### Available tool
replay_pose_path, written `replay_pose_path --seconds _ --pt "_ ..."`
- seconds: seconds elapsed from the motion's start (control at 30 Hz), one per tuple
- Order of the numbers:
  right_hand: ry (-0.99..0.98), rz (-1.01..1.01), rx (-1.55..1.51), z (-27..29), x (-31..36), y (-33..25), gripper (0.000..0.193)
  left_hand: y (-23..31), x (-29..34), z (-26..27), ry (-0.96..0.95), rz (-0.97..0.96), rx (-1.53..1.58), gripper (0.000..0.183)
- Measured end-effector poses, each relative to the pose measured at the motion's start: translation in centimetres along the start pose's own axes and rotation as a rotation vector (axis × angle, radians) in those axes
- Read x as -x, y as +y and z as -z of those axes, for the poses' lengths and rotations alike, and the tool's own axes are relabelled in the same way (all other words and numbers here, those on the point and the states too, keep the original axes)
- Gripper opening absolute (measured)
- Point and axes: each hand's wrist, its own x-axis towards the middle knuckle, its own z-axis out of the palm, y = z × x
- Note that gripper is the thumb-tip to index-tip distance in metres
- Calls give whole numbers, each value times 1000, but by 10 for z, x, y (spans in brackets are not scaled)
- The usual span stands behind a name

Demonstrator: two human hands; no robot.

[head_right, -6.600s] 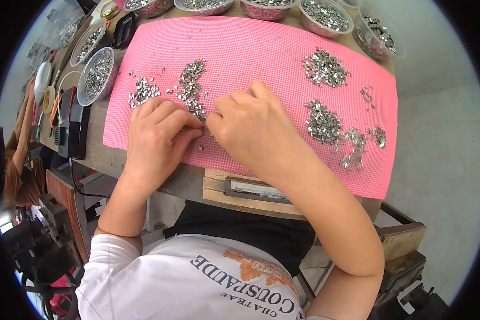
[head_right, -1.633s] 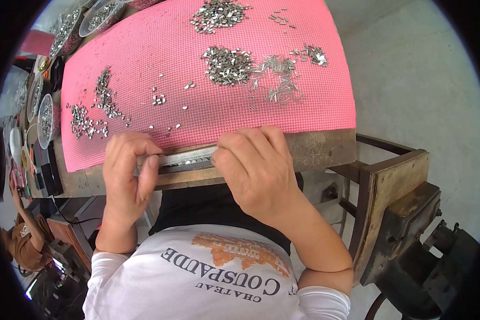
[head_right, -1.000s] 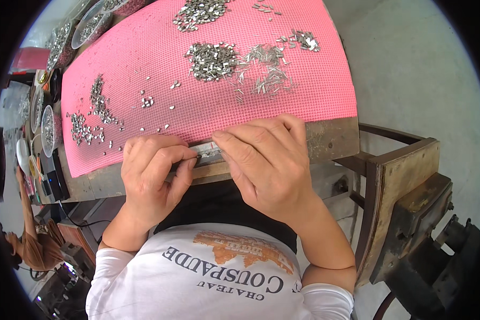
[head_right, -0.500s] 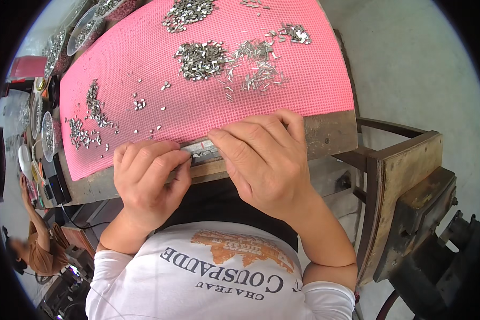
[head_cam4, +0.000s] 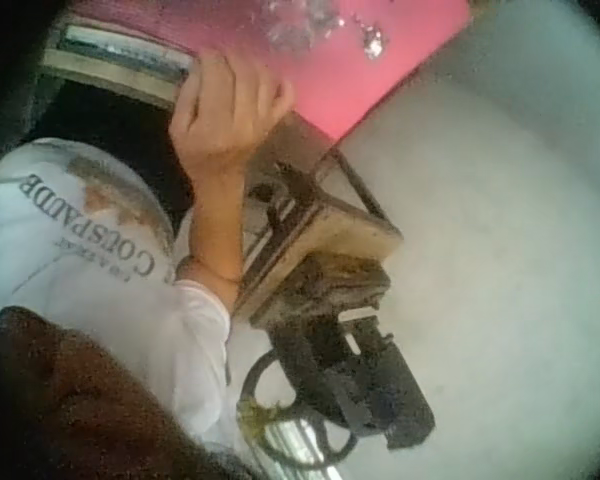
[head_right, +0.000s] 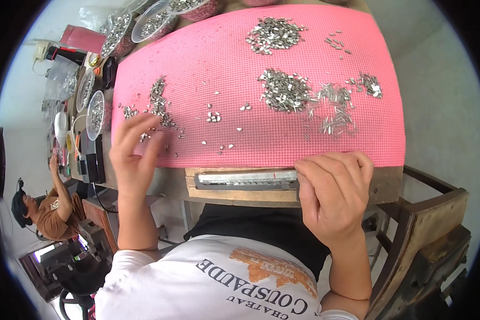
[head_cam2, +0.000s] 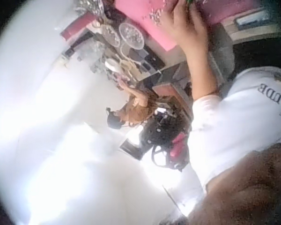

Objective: The person places small metal components by hand into a metal template for assembly.

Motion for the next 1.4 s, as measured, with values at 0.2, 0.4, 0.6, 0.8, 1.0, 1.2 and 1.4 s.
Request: replay_pose_path --seconds 0.2,0.4,0.6,0.8,1.0,1.2,1.4 --pt "-12 -9 62 2 -6 -2 25 0 -4 -8 -119 -162 -167 19" --pt "-13 -23 144 7 -14 14 24 -1 -12 -6 -158 -369 -427 14" --pt "-134 22 212 14 -30 23 22 8 -17 -10 -234 -428 -426 17" --pt "-229 126 248 10 -50 30 20 12 -15 -7 -187 -383 -392 13" --pt "-269 96 231 9 -60 29 15 20 -12 -11 -154 -303 -388 12" --pt "-369 129 272 13 -61 32 16 23 -13 -10 -160 -294 -379 12" --pt "-418 186 309 9 -67 29 13 22 -9 -14 -127 -273 -357 12"
